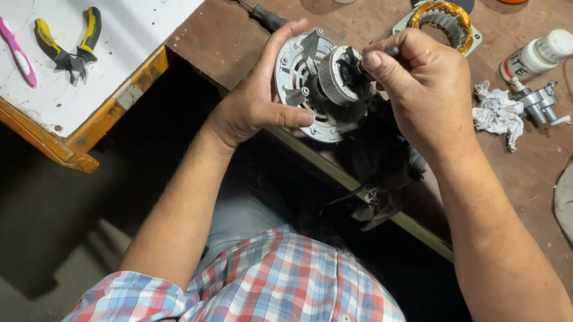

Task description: The person disassembles a small motor or alternator, separates the housing from the stator and rotor, cleans the rotor with a brush and cloth, applies lubricant to the housing bearing, and reassembles the rotor into the housing.

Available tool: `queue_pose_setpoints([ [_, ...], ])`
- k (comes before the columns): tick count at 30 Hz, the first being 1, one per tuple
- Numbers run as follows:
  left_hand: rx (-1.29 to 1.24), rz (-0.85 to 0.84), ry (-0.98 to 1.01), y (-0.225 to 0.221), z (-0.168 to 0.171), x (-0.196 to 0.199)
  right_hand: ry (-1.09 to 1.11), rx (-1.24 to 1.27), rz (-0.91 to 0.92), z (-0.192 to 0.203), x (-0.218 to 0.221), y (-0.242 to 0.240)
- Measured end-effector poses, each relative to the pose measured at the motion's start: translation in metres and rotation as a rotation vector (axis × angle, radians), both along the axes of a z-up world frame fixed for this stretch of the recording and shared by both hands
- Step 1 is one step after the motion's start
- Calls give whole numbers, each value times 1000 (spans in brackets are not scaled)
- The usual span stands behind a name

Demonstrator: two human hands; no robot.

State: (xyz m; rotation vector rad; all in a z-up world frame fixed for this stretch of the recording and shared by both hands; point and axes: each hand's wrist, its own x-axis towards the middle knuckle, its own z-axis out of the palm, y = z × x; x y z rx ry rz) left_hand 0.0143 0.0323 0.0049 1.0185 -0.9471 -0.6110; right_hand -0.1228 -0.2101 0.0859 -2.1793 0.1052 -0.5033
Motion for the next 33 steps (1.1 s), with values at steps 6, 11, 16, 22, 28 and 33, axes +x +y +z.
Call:
queue_pose_setpoints([
  [6, 148, 84, -17, -3, 12, -9, -97, 119, 21, -10, -1, -5],
  [11, 218, 48, 88, -1, 29, -16, -80, 256, -20, -18, 5, -14],
  [16, 331, 140, -84, -1, 32, -19, -91, 211, -58, -19, 6, -12],
  [22, 395, 219, -249, -4, 26, -21, -206, 285, -45, -35, 13, -22],
  [28, 312, 190, -222, -6, 22, -24, -185, 491, -106, -36, 13, -17],
  [33, 128, 156, -250, -12, -8, -22, -251, 543, -90, -35, 14, -25],
])
